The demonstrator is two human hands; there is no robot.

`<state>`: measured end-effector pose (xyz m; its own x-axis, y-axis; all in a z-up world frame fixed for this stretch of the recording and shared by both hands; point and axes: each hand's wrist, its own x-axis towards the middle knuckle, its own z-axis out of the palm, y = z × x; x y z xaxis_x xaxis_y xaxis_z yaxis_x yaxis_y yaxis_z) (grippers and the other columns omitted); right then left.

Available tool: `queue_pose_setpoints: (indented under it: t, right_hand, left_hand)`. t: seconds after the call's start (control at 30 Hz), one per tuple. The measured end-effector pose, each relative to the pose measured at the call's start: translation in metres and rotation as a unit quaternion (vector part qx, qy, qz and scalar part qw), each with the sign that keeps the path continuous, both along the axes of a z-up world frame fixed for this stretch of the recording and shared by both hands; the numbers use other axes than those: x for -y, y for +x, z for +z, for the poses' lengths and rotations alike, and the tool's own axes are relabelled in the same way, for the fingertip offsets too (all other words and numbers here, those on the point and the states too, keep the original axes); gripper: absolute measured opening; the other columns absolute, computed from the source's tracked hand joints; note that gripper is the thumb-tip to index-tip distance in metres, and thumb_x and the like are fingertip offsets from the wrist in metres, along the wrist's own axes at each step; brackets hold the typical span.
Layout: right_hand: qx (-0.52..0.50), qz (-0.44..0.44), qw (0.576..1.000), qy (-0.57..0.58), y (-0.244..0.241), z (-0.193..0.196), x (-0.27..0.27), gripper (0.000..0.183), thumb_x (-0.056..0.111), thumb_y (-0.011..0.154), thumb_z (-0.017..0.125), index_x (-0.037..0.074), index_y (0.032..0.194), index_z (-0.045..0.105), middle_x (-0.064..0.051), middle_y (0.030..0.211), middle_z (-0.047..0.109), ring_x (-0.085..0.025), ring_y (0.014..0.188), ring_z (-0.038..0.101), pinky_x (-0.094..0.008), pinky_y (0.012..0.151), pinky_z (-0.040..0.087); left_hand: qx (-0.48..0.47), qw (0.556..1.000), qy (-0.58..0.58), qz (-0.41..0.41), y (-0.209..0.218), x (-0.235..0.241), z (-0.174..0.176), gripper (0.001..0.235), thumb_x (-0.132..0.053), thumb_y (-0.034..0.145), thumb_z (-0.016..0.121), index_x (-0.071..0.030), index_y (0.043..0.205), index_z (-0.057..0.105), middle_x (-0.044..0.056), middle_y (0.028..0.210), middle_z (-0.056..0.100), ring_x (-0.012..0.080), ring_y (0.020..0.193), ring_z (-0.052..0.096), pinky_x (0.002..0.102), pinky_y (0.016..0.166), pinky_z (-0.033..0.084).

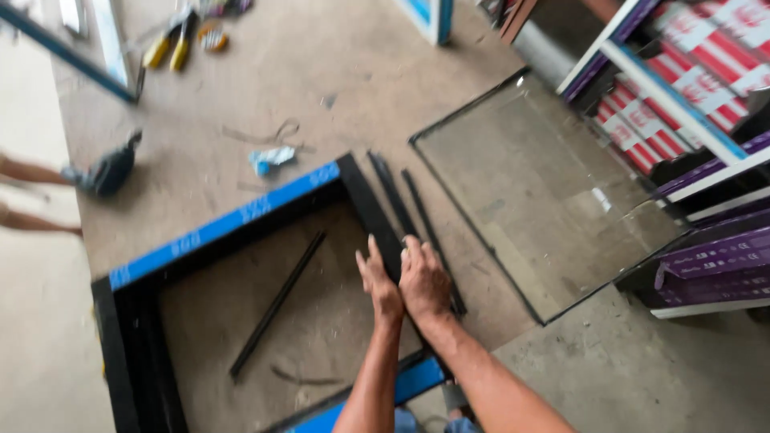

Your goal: Assembling aluminum window frames by trimming gaskets and installing glass panes

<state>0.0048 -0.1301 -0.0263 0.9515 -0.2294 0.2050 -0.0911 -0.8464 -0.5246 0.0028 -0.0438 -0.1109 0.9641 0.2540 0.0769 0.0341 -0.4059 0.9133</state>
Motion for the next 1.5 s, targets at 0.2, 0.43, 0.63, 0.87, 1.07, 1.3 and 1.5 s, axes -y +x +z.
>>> queue_pose_setpoints:
  t: [0.2, 0.43, 0.63, 0.87, 1.07, 1.3, 1.5]
  right_hand:
    - [0.028, 0.047, 0.998, 0.019, -0.001, 0.017, 0.002, 0.029, 0.022, 0.105, 0.054, 0.015, 0.131, 0.062, -0.015, 0.097, 0.065, -0.040, 0.093, 0.069, -0.051, 0.075, 0.059]
    - [0.043, 0.059, 0.997, -0.009, 0.005, -0.008, 0.014, 0.029, 0.015, 0.104, 0.058, 0.013, 0.133, 0.065, -0.020, 0.102, 0.069, -0.046, 0.093, 0.069, -0.055, 0.079, 0.056]
    - [0.042, 0.057, 0.997, -0.007, 0.008, -0.013, 0.021, 0.028, 0.019, 0.108, 0.057, 0.015, 0.134, 0.067, -0.020, 0.107, 0.072, -0.045, 0.098, 0.070, -0.054, 0.082, 0.055]
    - [-0.006, 0.033, 0.999, 0.007, 0.001, 0.012, 0.012, 0.027, 0.022, 0.111, 0.053, 0.019, 0.135, 0.066, -0.019, 0.106, 0.071, -0.047, 0.100, 0.067, -0.055, 0.083, 0.053]
    - [-0.017, 0.031, 0.999, 0.008, 0.001, 0.016, 0.011, 0.028, 0.021, 0.112, 0.054, 0.018, 0.136, 0.067, -0.019, 0.105, 0.071, -0.045, 0.099, 0.068, -0.053, 0.082, 0.054]
    - [-0.006, 0.037, 0.999, 0.004, 0.000, 0.019, 0.006, 0.028, 0.017, 0.112, 0.053, 0.014, 0.135, 0.067, -0.021, 0.107, 0.070, -0.045, 0.100, 0.067, -0.054, 0.086, 0.053]
    - [0.004, 0.036, 0.999, 0.007, 0.000, 0.018, 0.005, 0.027, 0.015, 0.112, 0.053, 0.011, 0.134, 0.067, -0.023, 0.106, 0.070, -0.047, 0.099, 0.067, -0.055, 0.086, 0.053]
  left_hand:
    - [0.025, 0.993, -0.108, 0.046, 0.061, -0.004, 0.019, 0.054, -0.041, 0.114, 0.025, -0.023, 0.165, 0.032, 0.019, 0.166, 0.033, 0.0466, 0.154, 0.022, 0.060, 0.126, 0.015]
    - [0.046, 0.997, -0.049, 0.044, 0.012, 0.022, 0.004, 0.055, -0.035, 0.114, 0.026, -0.015, 0.166, 0.026, 0.017, 0.170, 0.027, 0.0436, 0.152, 0.031, 0.060, 0.118, 0.028]
    - [-0.065, 0.988, -0.122, -0.071, -0.011, 0.002, 0.075, 0.064, -0.041, 0.112, 0.016, -0.008, 0.167, 0.011, 0.021, 0.173, 0.011, 0.0441, 0.159, 0.009, 0.070, 0.119, 0.011]
    - [-0.030, 0.985, -0.172, -0.018, 0.100, -0.014, 0.047, 0.078, -0.064, 0.110, 0.007, -0.013, 0.168, 0.013, 0.017, 0.173, 0.017, 0.0406, 0.162, 0.008, 0.070, 0.120, 0.011]
    - [0.001, 0.991, -0.124, -0.039, 0.023, -0.013, 0.063, 0.064, -0.039, 0.111, 0.030, -0.007, 0.166, 0.018, 0.021, 0.172, 0.019, 0.0433, 0.159, 0.019, 0.068, 0.116, 0.021]
    - [0.030, 0.984, -0.115, 0.135, 0.088, -0.033, 0.045, 0.029, -0.032, 0.096, 0.067, -0.015, 0.117, 0.076, 0.009, 0.101, 0.071, 0.0351, 0.095, 0.070, 0.047, 0.083, 0.055]
    - [-0.152, 0.931, -0.273, 0.187, 0.112, -0.042, 0.051, 0.017, -0.039, 0.081, 0.079, -0.030, 0.096, 0.082, -0.001, 0.086, 0.078, 0.0234, 0.090, 0.077, 0.035, 0.078, 0.060]
